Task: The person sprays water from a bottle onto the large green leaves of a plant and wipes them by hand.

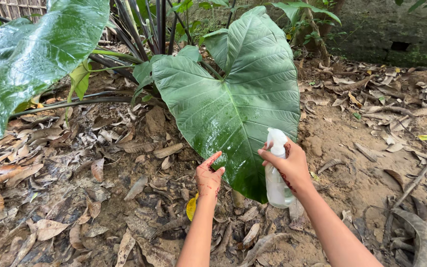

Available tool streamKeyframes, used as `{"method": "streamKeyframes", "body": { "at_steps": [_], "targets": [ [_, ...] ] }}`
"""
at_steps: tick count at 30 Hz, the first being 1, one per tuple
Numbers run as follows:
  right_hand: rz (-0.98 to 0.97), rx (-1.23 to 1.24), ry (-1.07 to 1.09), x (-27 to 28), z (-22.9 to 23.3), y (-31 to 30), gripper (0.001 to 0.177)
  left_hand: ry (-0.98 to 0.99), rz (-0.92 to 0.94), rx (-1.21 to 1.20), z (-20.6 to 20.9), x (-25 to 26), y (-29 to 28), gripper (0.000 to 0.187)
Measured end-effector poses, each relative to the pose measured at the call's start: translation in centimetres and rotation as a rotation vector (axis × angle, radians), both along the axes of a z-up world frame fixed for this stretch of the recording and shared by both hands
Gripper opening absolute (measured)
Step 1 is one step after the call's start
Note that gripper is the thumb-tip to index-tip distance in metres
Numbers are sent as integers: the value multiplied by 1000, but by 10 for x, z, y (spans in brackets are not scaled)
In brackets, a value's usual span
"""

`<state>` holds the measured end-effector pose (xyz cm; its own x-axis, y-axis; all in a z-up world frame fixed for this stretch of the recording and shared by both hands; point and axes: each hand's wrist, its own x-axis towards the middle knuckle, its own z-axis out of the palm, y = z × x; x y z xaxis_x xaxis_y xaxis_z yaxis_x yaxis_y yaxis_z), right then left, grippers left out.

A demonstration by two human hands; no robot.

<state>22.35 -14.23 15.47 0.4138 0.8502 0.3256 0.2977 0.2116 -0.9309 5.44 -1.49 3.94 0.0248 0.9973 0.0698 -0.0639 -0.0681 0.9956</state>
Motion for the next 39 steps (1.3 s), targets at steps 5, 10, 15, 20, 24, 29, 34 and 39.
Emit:
{"method": "streamKeyframes", "body": {
  "at_steps": [5,10,15,20,24,29,34,39],
  "targets": [
    [-2,-33,-40,9,-7,1,23,-17,-4,4,-2,-3,-1,60],
    [57,0,-85,14,-17,-3,25,-23,-10,-22,-4,-2,-2,58],
    [59,6,-88,20,-25,-2,23,-68,-17,8,-9,-2,-2,59],
    [-18,-59,-175,22,-35,-6,20,-94,-30,35,-11,-2,-2,59],
    [47,0,-111,20,-38,-7,21,-42,-32,27,-3,-7,-8,60],
    [10,-36,-133,22,-43,-11,21,-26,-27,-29,6,-9,-13,58],
    [49,-66,-122,23,-51,-15,26,-9,-9,-14,4,-7,-14,57],
    [30,-93,-107,24,-65,-18,29,34,-3,-33,6,-6,-15,56]
  ]
}}
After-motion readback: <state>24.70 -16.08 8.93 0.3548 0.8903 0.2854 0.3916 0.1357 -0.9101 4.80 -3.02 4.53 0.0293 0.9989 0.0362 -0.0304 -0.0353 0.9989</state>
